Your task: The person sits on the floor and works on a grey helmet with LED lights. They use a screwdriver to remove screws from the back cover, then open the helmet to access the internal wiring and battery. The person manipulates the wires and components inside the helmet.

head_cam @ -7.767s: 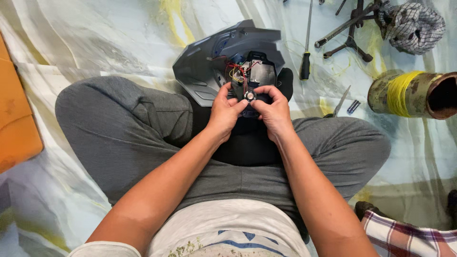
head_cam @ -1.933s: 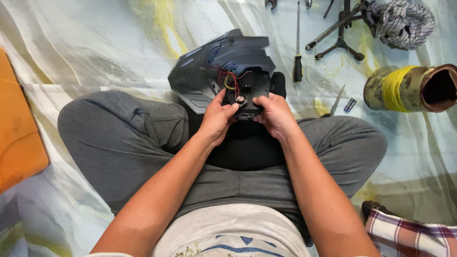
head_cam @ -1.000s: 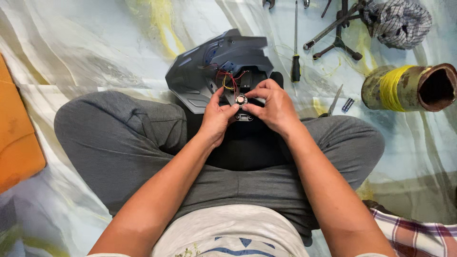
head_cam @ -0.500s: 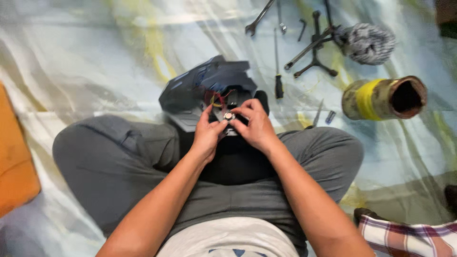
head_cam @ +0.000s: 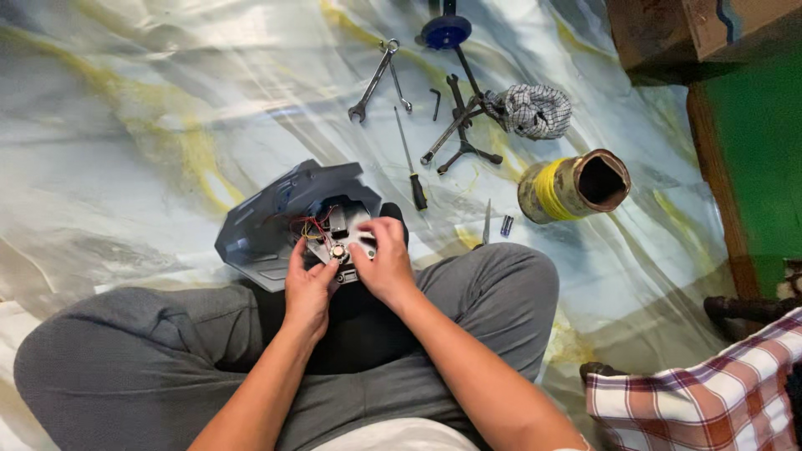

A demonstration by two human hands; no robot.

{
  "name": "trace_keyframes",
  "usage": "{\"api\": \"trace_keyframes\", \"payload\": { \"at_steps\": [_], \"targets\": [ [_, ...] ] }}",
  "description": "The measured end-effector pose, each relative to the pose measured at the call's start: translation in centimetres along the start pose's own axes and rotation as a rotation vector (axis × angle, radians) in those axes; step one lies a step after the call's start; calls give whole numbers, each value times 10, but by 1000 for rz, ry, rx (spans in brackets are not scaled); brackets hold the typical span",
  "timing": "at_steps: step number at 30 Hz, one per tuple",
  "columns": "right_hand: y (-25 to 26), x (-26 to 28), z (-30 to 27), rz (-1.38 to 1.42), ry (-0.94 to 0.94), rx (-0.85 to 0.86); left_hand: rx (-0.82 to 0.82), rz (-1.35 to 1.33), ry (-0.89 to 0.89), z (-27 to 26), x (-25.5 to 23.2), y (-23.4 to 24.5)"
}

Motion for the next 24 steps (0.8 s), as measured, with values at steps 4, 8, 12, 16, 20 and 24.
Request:
{"api": "trace_keyframes", "payload": {
  "at_steps": [4,8,12,16,20,24],
  "targets": [
    [-6,-8,-1,-64,-412,-50,33,-25,-37,-2,1,-1],
    [-18,-32,5,317,-511,96,14,49,-30,2,5,0],
    [-27,-43,4,405,-554,92,0,55,-35,5,9,1],
    [-24,-40,9,264,-568,114,14,74,-41,2,7,0],
    [-18,-31,17,300,-656,210,5,91,0,0,1,0],
    [-8,-17,8,46,-471,62,14,67,-19,-4,-3,-3]
  ]
}}
Point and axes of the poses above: each hand's wrist, its own z-axis towards the middle knuckle, its own y-axis out of the back of the hand, x = y × z, the point moved 1 cm from there along z, towards the middle knuckle, and after that the axes turned 1 degree about x, right-handed, at the moved point
